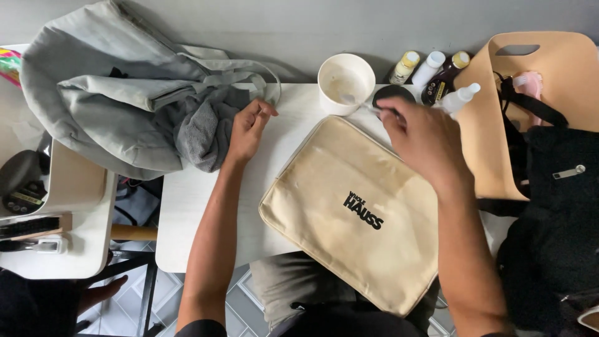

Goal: Cleaning a canvas bag by applying cleaning solution and scrubbing the surface with a brush.

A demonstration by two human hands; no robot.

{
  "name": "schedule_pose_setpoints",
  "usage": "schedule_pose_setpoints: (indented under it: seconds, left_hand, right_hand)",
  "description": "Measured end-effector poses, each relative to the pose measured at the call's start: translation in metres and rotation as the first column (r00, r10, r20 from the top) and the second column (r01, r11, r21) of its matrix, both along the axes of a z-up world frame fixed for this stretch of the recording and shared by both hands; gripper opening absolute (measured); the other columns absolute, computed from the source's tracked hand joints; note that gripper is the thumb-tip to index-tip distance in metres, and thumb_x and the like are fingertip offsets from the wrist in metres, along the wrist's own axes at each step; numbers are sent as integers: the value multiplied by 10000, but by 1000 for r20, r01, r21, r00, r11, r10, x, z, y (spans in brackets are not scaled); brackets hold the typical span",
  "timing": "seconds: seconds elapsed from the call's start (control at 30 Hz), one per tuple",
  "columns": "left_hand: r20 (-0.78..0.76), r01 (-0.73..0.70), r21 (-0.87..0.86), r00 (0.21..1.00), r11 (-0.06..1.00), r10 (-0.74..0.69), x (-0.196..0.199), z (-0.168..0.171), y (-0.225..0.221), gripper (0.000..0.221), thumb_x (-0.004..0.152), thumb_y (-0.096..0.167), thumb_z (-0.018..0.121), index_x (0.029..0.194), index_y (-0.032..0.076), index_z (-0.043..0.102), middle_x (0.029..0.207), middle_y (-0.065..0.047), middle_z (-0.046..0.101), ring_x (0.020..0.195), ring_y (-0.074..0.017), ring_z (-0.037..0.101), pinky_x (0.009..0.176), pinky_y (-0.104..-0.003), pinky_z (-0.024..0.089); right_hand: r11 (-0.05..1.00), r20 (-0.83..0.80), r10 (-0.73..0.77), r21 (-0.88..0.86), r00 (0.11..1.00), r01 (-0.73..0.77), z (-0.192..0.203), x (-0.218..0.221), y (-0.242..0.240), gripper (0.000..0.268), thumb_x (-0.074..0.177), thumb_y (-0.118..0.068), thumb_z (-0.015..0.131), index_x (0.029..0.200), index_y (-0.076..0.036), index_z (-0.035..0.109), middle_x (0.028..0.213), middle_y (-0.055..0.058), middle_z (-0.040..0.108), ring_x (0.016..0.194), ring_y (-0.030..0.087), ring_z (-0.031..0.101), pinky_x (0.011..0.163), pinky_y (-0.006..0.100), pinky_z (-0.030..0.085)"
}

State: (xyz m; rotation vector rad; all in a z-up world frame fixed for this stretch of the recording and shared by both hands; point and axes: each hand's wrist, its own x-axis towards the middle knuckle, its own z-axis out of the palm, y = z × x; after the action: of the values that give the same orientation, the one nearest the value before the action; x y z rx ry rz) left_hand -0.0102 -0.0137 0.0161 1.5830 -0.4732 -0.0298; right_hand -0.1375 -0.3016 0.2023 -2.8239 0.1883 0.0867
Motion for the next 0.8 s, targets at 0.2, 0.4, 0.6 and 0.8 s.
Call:
schedule_pose_setpoints:
  seconds: [0.2, 0.4, 0.6, 0.8]
  left_hand:
    - [-13, -3, 2, 1000, 1000, 3, -1, 4, -2, 204, 1051, 185, 534, 1000, 89, 707, 524, 15, 377, 567, -83, 291, 603, -252, 323]
    - [-17, 9, 6, 1000, 1000, -9, -1, -4, -1, 198, 1021, 137, 517, 996, 77, 704, 539, 6, 378, 581, -96, 298, 611, -258, 333]
    - [-34, -2, 3, 999, 1000, 3, 1, -11, -1, 200, 1010, 107, 518, 1000, 69, 715, 536, -2, 384, 579, -97, 287, 609, -259, 345]
    - [-48, -7, 19, 999, 1000, 8, 1, -6, -2, 196, 1000, 100, 513, 1003, 67, 706, 541, 2, 367, 583, -101, 288, 606, -264, 334]
  right_hand:
    - [992, -33, 41, 123, 999, -37, -83, -55, 11, 408, 1080, -276, 405, 1444, -278, 589, 1001, 114, 747, 848, 325, 739, 758, 470, 591]
    - [911, 236, 362, -296, 902, -288, -166, -66, 4, 355, 1001, -205, 522, 1355, -208, 540, 681, 0, 654, 546, 219, 694, 479, 378, 575]
    - [902, 288, 374, -332, 881, -274, -166, -68, 3, 171, 943, -276, 587, 1109, -239, 608, 453, -28, 578, 442, 229, 671, 464, 412, 568]
    - [829, 470, 533, -124, 703, -545, -177, -83, 19, 59, 860, -173, 660, 840, -207, 615, 547, -23, 607, 527, 197, 661, 499, 302, 538]
